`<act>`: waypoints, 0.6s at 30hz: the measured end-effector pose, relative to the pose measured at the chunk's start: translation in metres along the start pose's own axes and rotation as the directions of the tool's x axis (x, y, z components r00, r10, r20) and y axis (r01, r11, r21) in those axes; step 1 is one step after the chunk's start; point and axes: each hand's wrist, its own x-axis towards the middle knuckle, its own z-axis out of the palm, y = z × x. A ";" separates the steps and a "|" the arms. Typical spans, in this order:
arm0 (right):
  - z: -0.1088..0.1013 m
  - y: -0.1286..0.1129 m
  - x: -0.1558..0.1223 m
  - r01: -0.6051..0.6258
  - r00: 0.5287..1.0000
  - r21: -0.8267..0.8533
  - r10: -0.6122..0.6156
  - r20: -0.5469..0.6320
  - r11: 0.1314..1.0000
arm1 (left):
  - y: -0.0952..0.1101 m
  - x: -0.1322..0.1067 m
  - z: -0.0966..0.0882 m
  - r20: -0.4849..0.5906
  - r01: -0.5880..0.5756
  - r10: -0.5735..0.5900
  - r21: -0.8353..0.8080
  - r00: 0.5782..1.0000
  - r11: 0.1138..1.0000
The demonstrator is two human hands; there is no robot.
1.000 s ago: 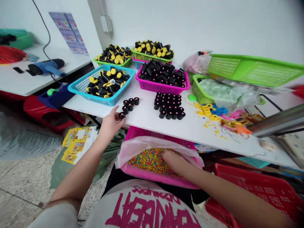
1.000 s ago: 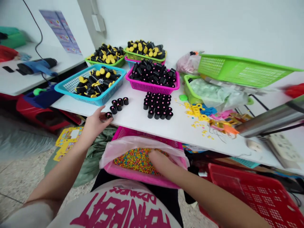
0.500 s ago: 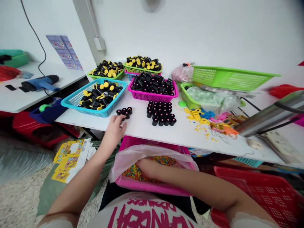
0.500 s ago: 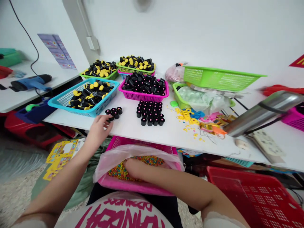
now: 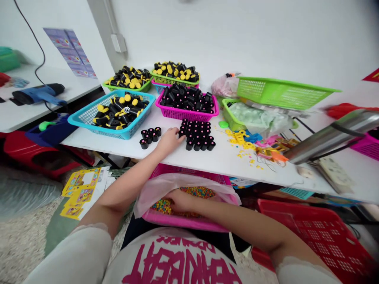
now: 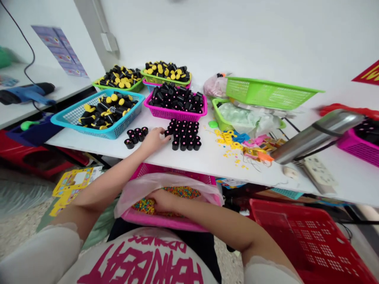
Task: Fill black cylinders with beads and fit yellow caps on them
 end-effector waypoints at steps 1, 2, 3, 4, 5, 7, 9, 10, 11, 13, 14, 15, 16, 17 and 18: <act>-0.002 0.002 -0.002 -0.020 1.000 0.014 0.019 0.006 1.000 | 0.001 -0.009 -0.008 0.003 -0.031 0.031 -0.009 1.000 0.999; -0.003 0.004 -0.003 -0.040 0.999 0.025 0.040 0.011 0.999 | 0.002 -0.020 -0.015 0.002 -0.079 0.079 -0.023 0.997 0.997; -0.004 0.006 -0.004 -0.058 0.998 0.036 0.058 0.017 0.998 | 0.002 -0.031 -0.024 -0.011 -0.148 0.147 -0.041 0.989 0.988; -0.004 0.007 -0.004 -0.069 0.997 0.048 0.068 0.026 0.996 | 0.003 -0.044 -0.031 -0.033 -0.222 0.220 -0.059 0.975 0.973; -0.004 0.008 -0.004 -0.070 0.997 0.059 0.068 0.036 0.996 | 0.004 -0.058 -0.039 -0.059 -0.290 0.286 -0.074 0.956 0.954; -0.003 0.007 -0.003 -0.062 0.997 0.068 0.059 0.056 0.996 | 0.007 -0.086 -0.052 -0.089 -0.357 0.350 -0.094 0.933 0.929; -0.002 0.004 -0.001 -0.056 0.997 0.072 0.052 0.060 0.996 | 0.009 -0.112 -0.061 -0.063 -0.349 0.344 -0.106 0.937 0.931; -0.001 0.002 -0.001 -0.055 0.997 0.078 0.051 0.052 0.995 | 0.010 -0.125 -0.065 -0.035 -0.332 0.331 -0.114 0.943 0.936; 0.000 0.001 0.000 -0.053 0.998 0.089 0.050 0.036 0.995 | 0.011 -0.136 -0.067 0.005 -0.315 0.318 -0.127 0.948 0.941; 0.001 -0.001 0.000 -0.046 0.999 0.120 0.048 -0.008 0.992 | 0.010 -0.156 -0.071 0.088 -0.295 0.311 -0.161 0.946 0.942; 0.001 -0.001 0.000 -0.038 0.999 0.142 0.042 -0.026 0.989 | 0.009 -0.165 -0.071 0.118 -0.290 0.313 -0.181 0.942 0.940; 0.000 -0.002 -0.002 -0.030 0.999 0.168 0.036 -0.036 0.985 | 0.008 -0.173 -0.071 0.138 -0.284 0.314 -0.198 0.939 0.938; -0.003 -0.003 -0.004 -0.028 0.999 0.198 0.035 -0.032 0.980 | 0.007 -0.180 -0.070 0.154 -0.274 0.308 -0.211 0.939 0.938; -0.006 -0.004 -0.007 -0.035 0.999 0.230 0.041 -0.019 0.973 | 0.005 -0.186 -0.069 0.174 -0.257 0.297 -0.220 0.939 0.941; -0.011 -0.007 -0.010 -0.049 0.999 0.262 0.050 0.003 0.964 | 0.003 -0.192 -0.068 0.201 -0.232 0.279 -0.227 0.939 0.946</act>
